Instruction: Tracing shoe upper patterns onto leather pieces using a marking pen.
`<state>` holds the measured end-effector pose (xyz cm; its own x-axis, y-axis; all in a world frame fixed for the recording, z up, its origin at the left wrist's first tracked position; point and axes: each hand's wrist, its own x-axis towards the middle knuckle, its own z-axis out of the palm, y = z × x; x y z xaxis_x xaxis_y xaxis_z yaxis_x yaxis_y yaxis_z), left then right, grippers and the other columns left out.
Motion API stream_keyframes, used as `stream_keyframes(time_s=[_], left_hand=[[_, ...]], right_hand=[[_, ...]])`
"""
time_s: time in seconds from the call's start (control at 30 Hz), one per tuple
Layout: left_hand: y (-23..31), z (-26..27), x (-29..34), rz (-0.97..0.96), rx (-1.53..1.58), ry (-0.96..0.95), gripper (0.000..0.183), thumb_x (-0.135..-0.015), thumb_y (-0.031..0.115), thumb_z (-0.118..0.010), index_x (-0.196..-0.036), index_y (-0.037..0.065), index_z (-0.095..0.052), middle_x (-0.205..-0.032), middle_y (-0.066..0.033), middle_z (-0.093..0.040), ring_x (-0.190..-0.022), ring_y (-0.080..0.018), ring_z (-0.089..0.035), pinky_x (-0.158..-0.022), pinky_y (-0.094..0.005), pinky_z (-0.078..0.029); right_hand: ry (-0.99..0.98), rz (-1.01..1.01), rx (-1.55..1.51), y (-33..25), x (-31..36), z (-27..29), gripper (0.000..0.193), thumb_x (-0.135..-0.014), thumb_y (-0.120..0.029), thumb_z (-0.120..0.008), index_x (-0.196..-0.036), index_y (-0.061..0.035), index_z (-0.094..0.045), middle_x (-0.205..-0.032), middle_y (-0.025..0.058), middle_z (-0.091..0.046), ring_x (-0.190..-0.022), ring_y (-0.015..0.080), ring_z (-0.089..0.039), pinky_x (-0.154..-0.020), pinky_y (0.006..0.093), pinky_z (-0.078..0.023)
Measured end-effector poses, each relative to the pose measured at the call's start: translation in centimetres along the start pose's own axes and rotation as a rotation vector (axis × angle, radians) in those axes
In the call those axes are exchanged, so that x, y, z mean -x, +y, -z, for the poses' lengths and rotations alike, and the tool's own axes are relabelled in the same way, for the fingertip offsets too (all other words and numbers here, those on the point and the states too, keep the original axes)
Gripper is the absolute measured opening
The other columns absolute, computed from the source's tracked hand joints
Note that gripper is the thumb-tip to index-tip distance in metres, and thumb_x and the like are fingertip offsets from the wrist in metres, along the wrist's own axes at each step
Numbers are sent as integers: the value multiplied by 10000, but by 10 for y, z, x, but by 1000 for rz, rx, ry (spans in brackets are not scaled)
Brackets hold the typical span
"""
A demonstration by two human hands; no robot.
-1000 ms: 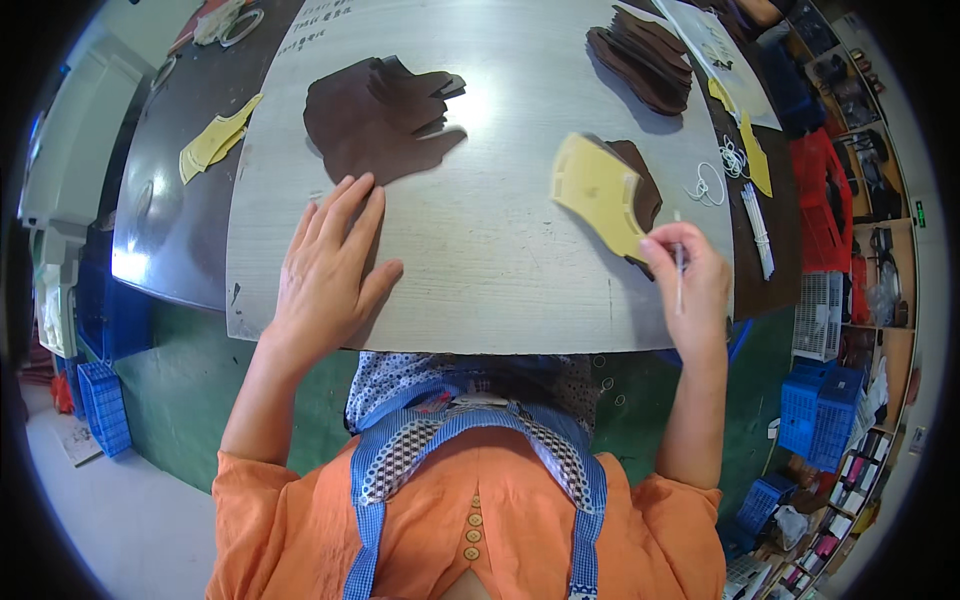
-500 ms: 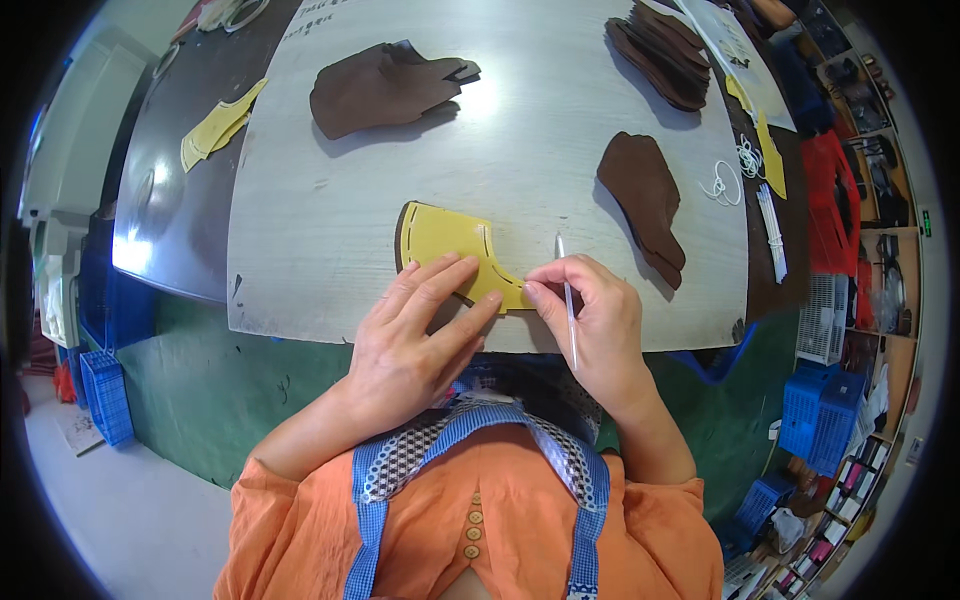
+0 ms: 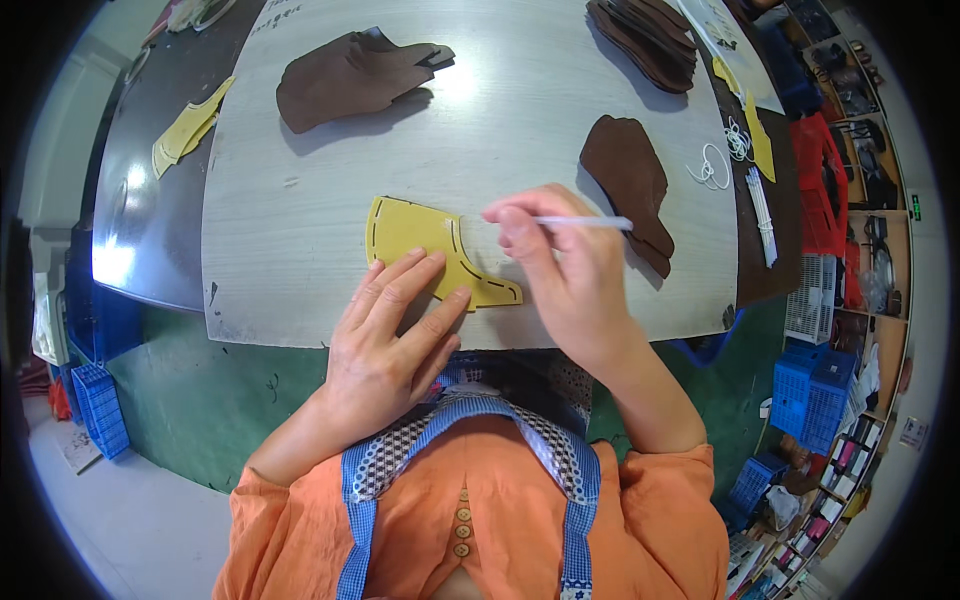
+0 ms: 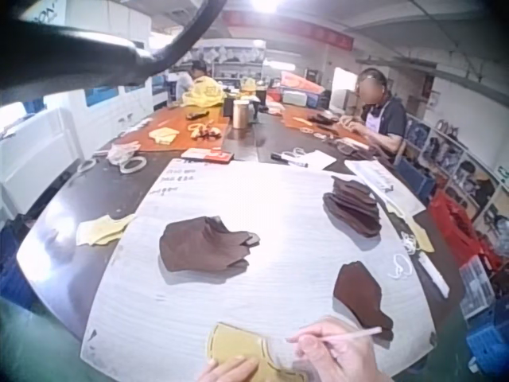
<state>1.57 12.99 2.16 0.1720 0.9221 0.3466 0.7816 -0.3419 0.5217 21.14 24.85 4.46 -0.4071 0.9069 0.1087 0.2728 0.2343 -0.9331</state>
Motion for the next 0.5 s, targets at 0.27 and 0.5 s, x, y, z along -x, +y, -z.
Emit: stream_keyframes(time_s=[0.27,0.5], left_hand=[[-3,0,0,-2,-11,-22,374,-900,165,-754,-1266,93,-741,-1449,-180,-611,-1385,-345,-583,-1155,-542,-461],[-2,-2,1,-21,-38,19,464,-821,152,-810,-1278,111,-743,-1429,-174,-621,-1360,-358,-606,-1125,-554,-496]], right_hand=[[-94,178,381,-5,13,-13,189,-1054,-169,-635,-973,-17,-713,-845,144,-692,-761,341,-688,-680,413,-529],[-166,120,495,-23,19,19,183,-1046,-153,-634,-940,-25,-709,-829,132,-673,-733,326,-661,-659,416,-501]])
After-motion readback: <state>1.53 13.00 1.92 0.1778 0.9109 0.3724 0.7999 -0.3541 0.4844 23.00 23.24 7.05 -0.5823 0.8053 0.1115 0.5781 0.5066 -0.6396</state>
